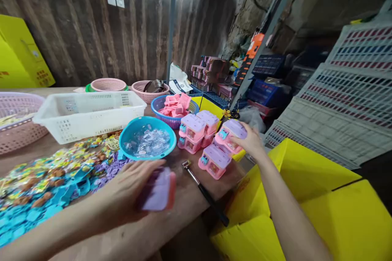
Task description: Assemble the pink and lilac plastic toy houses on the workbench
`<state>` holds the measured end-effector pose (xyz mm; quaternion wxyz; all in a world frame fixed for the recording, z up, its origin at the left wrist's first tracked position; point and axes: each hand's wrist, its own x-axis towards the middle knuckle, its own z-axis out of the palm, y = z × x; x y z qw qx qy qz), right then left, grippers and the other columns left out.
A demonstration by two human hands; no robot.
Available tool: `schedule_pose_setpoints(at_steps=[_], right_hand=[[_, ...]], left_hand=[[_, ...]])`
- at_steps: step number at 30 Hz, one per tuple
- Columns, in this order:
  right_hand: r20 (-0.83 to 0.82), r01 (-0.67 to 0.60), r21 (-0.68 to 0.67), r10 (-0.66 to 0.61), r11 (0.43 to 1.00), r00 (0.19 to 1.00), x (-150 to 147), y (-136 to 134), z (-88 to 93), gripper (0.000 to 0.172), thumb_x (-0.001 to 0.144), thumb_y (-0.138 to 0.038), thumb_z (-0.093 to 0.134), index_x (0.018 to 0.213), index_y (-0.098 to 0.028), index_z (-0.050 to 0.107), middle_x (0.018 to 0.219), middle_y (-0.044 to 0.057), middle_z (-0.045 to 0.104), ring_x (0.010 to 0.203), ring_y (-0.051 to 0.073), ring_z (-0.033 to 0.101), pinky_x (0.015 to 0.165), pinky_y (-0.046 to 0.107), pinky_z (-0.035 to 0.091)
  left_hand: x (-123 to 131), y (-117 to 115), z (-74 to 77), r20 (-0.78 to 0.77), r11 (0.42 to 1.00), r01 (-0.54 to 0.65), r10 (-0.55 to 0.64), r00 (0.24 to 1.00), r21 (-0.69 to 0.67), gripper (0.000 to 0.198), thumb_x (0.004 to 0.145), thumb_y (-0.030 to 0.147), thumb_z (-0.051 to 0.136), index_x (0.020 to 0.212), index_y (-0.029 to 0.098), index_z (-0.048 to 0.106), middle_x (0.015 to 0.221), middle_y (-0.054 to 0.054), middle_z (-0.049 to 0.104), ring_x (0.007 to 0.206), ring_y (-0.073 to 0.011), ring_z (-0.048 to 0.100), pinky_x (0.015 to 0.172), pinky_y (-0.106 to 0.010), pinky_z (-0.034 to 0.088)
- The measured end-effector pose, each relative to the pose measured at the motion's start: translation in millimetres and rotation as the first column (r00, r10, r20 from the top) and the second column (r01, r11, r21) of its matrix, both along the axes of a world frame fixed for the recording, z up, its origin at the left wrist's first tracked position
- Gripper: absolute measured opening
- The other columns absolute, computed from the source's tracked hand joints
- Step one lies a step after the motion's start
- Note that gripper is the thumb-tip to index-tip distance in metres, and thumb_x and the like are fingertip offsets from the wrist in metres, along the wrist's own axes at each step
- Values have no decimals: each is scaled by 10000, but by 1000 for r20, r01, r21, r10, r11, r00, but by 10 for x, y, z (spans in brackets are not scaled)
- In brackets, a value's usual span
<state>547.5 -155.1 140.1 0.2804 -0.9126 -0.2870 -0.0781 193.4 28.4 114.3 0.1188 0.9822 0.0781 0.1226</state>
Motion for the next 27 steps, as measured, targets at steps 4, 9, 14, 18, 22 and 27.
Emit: schedule_pose_setpoints(at_steps=[4,9,14,18,22,27], right_hand=[[-25,12,-31,-13,999,1000,336,107,-192,714,629,-386,661,1279,-158,474,1163,122,504,1137,292,475,988,430,342],[-1,-52,-1,52,999,999,473,123,-381,670,697,-481,596,1289,-198,457,1196,115,497,1142,269,488,992,421,360],[-50,-198,125,205,972,977,548,18,-481,639,766,-557,470,1301,-210,431,1239,102,467,1183,240,466,1016,390,354],[11,-256,175,258,951,966,557,-13,-523,572,793,-562,414,1262,-240,464,1217,91,468,1188,254,453,1047,428,317],[71,-221,196,211,955,975,562,-37,-535,575,821,-583,357,1268,-233,443,1270,107,429,1240,266,394,1075,459,279],[161,-218,128,196,968,967,579,-106,-496,558,820,-585,338,1206,-212,490,1219,125,488,1196,290,431,1068,494,278]], left_hand=[[1383,-261,369,73,910,404,-411,909,97,606,732,285,585,1303,230,389,1301,-85,500,1241,-268,398,1062,-436,263],[2430,-345,253,-60,809,576,-573,817,115,880,606,214,713,1379,251,294,1417,-116,380,1320,-330,298,1058,-513,247],[2685,-263,166,-185,796,601,-583,791,65,909,617,134,662,1412,296,252,1499,-49,270,1377,-314,193,1077,-512,228],[2621,-256,183,-215,814,571,-542,812,106,884,666,118,614,1431,293,207,1529,-22,185,1390,-312,146,1073,-537,240],[2514,-311,67,-126,845,510,-495,860,161,962,669,213,664,1452,247,107,1537,-87,129,1395,-333,96,1053,-603,221],[2340,-308,-19,-4,849,512,-516,856,130,1012,656,304,679,1454,217,63,1536,-127,97,1404,-320,54,1072,-606,154]])
